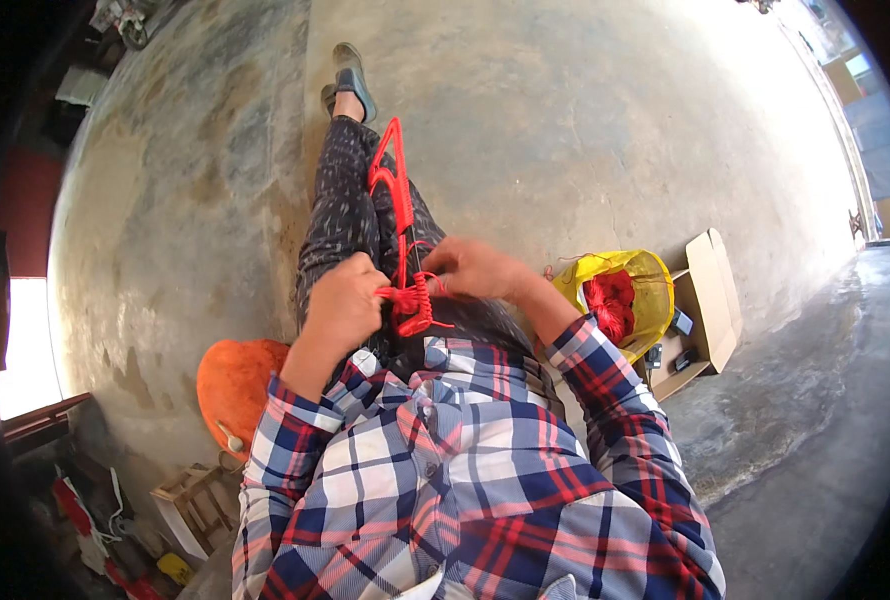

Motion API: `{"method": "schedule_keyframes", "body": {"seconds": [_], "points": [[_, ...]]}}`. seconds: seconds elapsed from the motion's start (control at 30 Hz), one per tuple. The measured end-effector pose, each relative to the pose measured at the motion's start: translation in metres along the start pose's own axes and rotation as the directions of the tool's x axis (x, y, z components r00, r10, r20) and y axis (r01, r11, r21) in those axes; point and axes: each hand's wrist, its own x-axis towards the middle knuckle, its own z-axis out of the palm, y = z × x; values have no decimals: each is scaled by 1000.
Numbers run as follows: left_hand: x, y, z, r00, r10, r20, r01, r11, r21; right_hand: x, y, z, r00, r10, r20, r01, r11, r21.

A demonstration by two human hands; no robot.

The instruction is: Wrapping red string or cord around a red plastic furniture frame.

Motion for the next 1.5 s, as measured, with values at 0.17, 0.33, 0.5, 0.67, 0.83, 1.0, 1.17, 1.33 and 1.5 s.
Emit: {"method": "schedule_keyframes", "body": {"seconds": [0.17,0.33,0.5,0.67,0.83,1.0,1.17,1.33,1.5], "points": [[13,18,15,981,-158,-111,112,934,-338,0,-19,6,977,211,15,-210,977,-36],[20,16,29,967,-216,-136,127,870,-477,-7,-11,5,965,-217,-145,159,929,-334],[22,24,22,850,-45,-525,-97,966,-241,-21,-8,-14,926,-101,-365,134,989,67],[12,24,27,957,-199,-209,-7,706,-708,-51,-15,-71,841,44,-540,440,525,729],[16,22,26,979,-185,-85,58,655,-753,-62,-21,-76,826,135,-548,413,517,750],[20,22,26,989,-92,-118,-7,757,-653,-37,-25,5,939,279,-203,-95,774,626],[12,12,48,961,-278,-4,155,549,-821,-17,-36,18,936,334,-110,-255,860,441],[15,16,46,936,-350,-40,204,630,-749,-21,-42,13,954,247,-168,-97,790,606],[26,35,49,852,-464,244,212,-122,-970,-38,-35,16,944,301,-136,-194,838,510]]}}
